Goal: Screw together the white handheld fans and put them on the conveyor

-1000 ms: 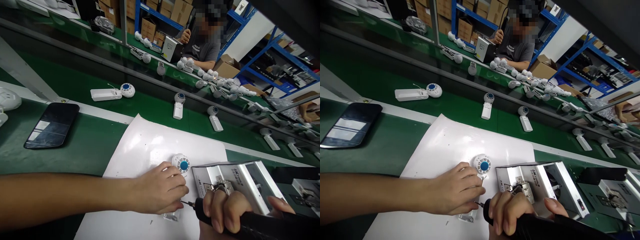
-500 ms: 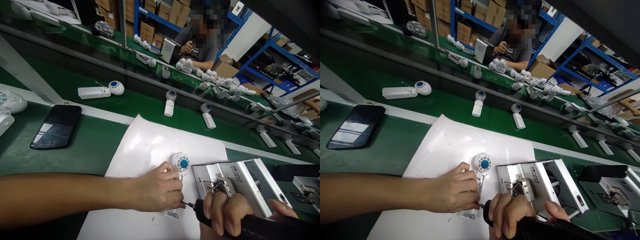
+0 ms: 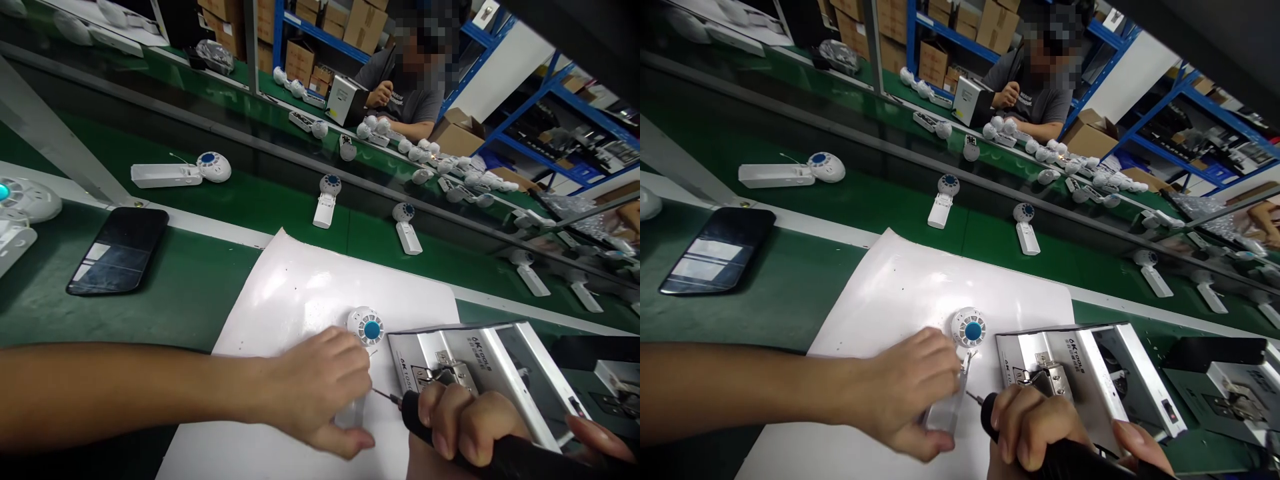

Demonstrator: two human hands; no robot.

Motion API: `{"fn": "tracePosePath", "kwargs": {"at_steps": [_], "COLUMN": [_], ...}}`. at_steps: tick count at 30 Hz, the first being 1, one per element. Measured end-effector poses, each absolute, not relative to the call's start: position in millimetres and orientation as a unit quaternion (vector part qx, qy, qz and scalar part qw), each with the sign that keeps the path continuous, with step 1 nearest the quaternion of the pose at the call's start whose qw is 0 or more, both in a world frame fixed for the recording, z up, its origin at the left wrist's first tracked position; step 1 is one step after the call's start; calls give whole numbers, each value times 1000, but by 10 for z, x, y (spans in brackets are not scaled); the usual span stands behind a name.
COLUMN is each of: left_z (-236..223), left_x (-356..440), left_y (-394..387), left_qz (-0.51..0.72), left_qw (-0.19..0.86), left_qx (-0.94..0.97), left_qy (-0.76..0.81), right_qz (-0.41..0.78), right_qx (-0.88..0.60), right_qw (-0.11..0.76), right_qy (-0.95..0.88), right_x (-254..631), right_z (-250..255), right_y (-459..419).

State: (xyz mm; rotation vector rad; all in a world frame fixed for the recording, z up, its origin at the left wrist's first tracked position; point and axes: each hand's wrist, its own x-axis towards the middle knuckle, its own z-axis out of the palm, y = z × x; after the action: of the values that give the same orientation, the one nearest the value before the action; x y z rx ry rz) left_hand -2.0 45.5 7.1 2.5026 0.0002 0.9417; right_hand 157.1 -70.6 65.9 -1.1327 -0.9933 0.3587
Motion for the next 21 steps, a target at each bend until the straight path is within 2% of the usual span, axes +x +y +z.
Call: {"fn": "tracePosePath", "kwargs": {"at_steps": [3, 7, 21], "left_z": [-1, -53, 51], "left_x": [-33, -51, -93], "left_y": [380, 329, 379], "left_qz": [302, 270, 255], "left_qw": [192, 182, 173], "left_qx": [930, 941, 946], "left_qy": [-82, -88, -99], "right_qz": [117, 74, 114], "right_qx": [-502, -482, -496], "right_qw": [751, 792, 795], "right_qy": [-413, -366, -331], "right_x": [1511, 1499, 1406], "right_z": [679, 643, 463], "right_y": [-514, -262, -14]}}
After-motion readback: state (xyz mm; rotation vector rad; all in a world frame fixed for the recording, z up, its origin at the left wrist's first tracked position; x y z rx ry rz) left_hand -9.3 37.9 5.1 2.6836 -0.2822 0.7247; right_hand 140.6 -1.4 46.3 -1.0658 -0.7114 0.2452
